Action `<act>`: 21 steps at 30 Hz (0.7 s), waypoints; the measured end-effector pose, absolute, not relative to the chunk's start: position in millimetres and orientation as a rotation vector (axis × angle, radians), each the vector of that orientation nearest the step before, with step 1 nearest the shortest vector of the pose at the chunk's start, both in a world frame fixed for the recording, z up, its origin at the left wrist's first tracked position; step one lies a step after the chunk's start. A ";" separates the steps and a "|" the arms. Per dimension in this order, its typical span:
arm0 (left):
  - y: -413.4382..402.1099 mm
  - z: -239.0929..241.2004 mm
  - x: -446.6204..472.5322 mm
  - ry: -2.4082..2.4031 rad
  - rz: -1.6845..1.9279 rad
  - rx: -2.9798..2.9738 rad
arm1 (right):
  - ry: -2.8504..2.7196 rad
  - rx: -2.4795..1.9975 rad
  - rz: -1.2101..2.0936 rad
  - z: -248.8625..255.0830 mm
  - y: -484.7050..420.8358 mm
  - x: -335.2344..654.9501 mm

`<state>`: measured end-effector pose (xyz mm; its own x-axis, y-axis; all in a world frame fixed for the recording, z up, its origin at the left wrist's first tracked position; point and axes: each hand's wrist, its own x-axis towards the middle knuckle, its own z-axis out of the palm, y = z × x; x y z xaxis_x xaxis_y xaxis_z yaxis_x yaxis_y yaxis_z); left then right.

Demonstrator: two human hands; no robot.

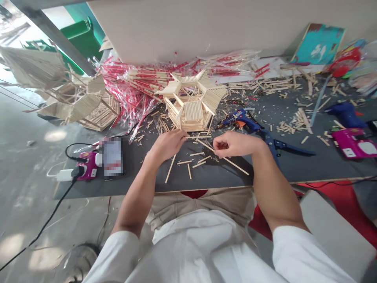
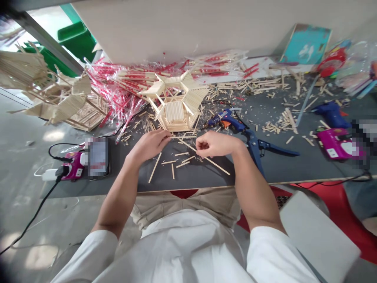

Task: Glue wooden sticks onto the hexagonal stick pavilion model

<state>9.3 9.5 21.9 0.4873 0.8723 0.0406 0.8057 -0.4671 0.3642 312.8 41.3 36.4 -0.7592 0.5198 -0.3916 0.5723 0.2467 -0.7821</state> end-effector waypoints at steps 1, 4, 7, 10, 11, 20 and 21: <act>8.5 22.6 11.6 1.386 0.333 2.454 | 2.360 1.055 -1.711 37.0 40.6 313.5; 4.2 25.1 21.2 1.261 0.446 2.546 | 2.326 1.023 -1.909 35.9 39.4 312.3; -1.0 24.3 32.2 1.128 0.479 2.687 | 2.454 1.018 -1.906 30.3 40.7 308.7; -4.3 20.9 37.8 1.083 0.421 2.799 | 2.399 1.024 -1.950 25.0 42.6 306.8; -4.7 20.3 37.8 1.076 0.409 2.823 | 2.379 1.036 -1.953 24.3 42.9 306.6; -7.6 32.8 30.8 1.029 0.418 2.873 | 2.435 0.947 -1.917 29.3 40.8 303.4; -7.8 33.3 31.0 1.009 0.420 2.855 | 2.410 0.900 -1.951 28.4 40.6 302.8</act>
